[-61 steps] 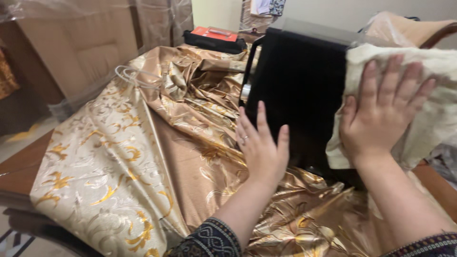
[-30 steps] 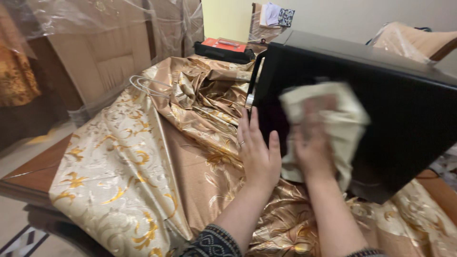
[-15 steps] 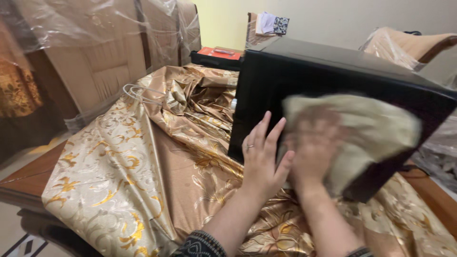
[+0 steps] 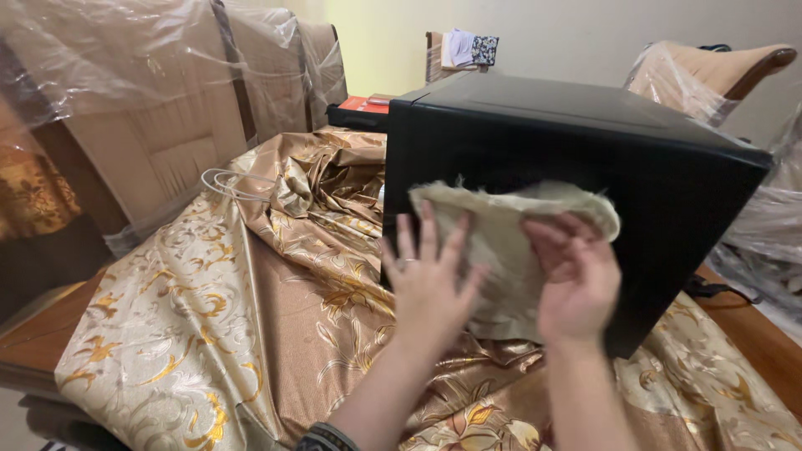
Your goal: The person wipes the exterior of a black microwave oven with a cloth. They clean the front, sides, and top surfaces while the appliance sits on a patterned tablecloth.
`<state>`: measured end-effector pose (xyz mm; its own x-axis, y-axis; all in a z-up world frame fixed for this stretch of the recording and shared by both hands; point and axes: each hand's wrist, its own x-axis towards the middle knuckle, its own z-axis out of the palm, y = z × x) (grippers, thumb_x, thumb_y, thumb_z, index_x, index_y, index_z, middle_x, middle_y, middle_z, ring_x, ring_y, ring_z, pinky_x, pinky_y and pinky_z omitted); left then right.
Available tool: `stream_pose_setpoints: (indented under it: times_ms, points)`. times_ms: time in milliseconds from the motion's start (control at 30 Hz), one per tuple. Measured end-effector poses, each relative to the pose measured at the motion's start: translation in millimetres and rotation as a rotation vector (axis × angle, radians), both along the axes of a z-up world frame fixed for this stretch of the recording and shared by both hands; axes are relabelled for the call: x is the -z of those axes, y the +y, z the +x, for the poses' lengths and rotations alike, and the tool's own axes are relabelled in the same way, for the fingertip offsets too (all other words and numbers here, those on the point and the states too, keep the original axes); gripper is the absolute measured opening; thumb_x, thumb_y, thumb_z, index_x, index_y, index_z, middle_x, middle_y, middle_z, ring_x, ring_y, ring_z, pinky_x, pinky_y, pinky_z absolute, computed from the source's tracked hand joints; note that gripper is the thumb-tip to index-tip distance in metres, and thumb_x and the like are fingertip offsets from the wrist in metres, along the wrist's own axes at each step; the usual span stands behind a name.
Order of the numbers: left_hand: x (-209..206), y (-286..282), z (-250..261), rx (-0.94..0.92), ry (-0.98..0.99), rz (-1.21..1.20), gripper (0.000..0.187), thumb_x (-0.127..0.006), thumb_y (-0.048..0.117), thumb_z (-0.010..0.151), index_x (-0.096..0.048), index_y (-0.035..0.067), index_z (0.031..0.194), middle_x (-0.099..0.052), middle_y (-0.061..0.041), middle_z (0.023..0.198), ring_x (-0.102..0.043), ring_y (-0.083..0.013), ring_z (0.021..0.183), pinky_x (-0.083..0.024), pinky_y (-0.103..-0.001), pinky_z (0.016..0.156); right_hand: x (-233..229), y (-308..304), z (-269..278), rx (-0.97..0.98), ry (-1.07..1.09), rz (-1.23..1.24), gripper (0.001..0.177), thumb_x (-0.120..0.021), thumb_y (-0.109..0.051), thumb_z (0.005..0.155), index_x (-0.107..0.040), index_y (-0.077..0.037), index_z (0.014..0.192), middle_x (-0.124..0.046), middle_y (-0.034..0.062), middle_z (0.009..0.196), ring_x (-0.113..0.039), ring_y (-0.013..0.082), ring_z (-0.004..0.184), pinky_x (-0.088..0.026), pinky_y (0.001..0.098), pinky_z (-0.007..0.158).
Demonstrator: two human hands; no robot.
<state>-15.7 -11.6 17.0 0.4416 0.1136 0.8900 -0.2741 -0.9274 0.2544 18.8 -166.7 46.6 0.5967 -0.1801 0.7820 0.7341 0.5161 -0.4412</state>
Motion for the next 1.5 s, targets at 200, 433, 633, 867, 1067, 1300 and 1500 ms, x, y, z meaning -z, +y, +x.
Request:
stream_pose_setpoints:
  times_ms: [200, 433, 633, 867, 1067, 1300, 1500]
  points:
    - [-23.1, 2.1, 8.3, -0.222, 0.012, 0.005, 0.085, -0.059, 0.055, 0.09, -0.039, 0.006, 0.156, -0.023, -0.023, 0.167, -0.005, -0.0438, 0.156, 0.004, -0.068, 0.12, 3.7, -31.6, -20.0, 0.666, -0.003, -0.167, 0.036, -0.047, -0.024, 0.102, -0.063, -0.006, 0.129, -0.065, 0.0175, 0.136, -0.062, 0.0352, 0.125, -0.051, 0.0458, 0.1]
    - [-67.3, -24.8, 33.5, -0.281, 0.392, 0.068, 0.089, -0.06, 0.054, 0.087, -0.039, -0.008, 0.147, -0.017, -0.029, 0.166, 0.0, -0.046, 0.158, 0.008, -0.066, 0.12, 21.4, -33.0, 6.6, 1.506, -0.092, -0.595, 0.055, -0.055, -0.023, 0.112, -0.041, -0.007, 0.163, -0.023, 0.0248, 0.173, -0.019, 0.0421, 0.164, -0.011, 0.057, 0.134]
    - [-65.0, -95.6, 78.6, 0.173, -0.139, 0.316, 0.09, -0.049, 0.053, 0.098, -0.032, -0.014, 0.155, -0.022, -0.029, 0.167, -0.007, -0.0368, 0.159, 0.0, -0.056, 0.13, 21.3, -39.6, 13.0, 1.465, -0.023, -0.572, 0.052, -0.048, -0.017, 0.112, -0.04, -0.008, 0.163, -0.028, 0.0209, 0.174, -0.021, 0.0367, 0.165, -0.01, 0.0532, 0.133]
    - [-12.1, -22.3, 95.7, 0.403, -0.052, 1.182, 0.077, -0.044, 0.04, 0.103, -0.015, 0.006, 0.166, -0.013, -0.007, 0.175, -0.012, -0.0177, 0.162, -0.006, -0.039, 0.131, 21.5, -41.4, 4.9, 1.409, -0.067, -0.545, 0.06, -0.041, 0.001, 0.099, -0.045, -0.008, 0.158, -0.032, 0.0173, 0.174, -0.024, 0.0338, 0.165, -0.01, 0.0515, 0.136]
    - [-29.0, 76.7, 86.5, 0.17, -0.089, 1.186, 0.073, -0.04, 0.048, 0.1, -0.025, 0.014, 0.163, -0.021, -0.003, 0.172, -0.015, -0.0182, 0.159, -0.007, -0.042, 0.129, 24.3, -37.7, 9.0, 1.436, -0.067, -0.539, 0.059, -0.044, 0.004, 0.099, -0.049, -0.009, 0.156, -0.031, 0.0183, 0.174, -0.023, 0.0358, 0.165, -0.011, 0.0541, 0.135]
    - [-125.2, 28.1, 88.1, 0.24, -0.468, 0.281, 0.069, -0.059, 0.04, 0.096, -0.048, 0.003, 0.153, -0.027, -0.021, 0.167, -0.016, -0.0338, 0.16, -0.004, -0.058, 0.132, 24.0, -33.2, 12.5, 1.442, -0.054, -0.52, 0.063, -0.046, 0.003, 0.095, -0.049, -0.009, 0.157, -0.028, 0.0193, 0.174, -0.021, 0.0374, 0.165, -0.01, 0.0561, 0.135]
    - [-140.9, -89.8, 129.4, 0.301, -0.617, 0.112, 0.042, -0.066, 0.026, 0.081, -0.067, 0.004, 0.116, -0.061, -0.025, 0.132, -0.054, -0.0408, 0.132, -0.027, -0.059, 0.124, 29.5, -33.0, 14.1, 1.451, -0.027, -0.538, 0.064, -0.046, -0.002, 0.095, -0.047, -0.009, 0.158, -0.026, 0.0199, 0.174, -0.019, 0.0383, 0.165, -0.01, 0.0569, 0.135]
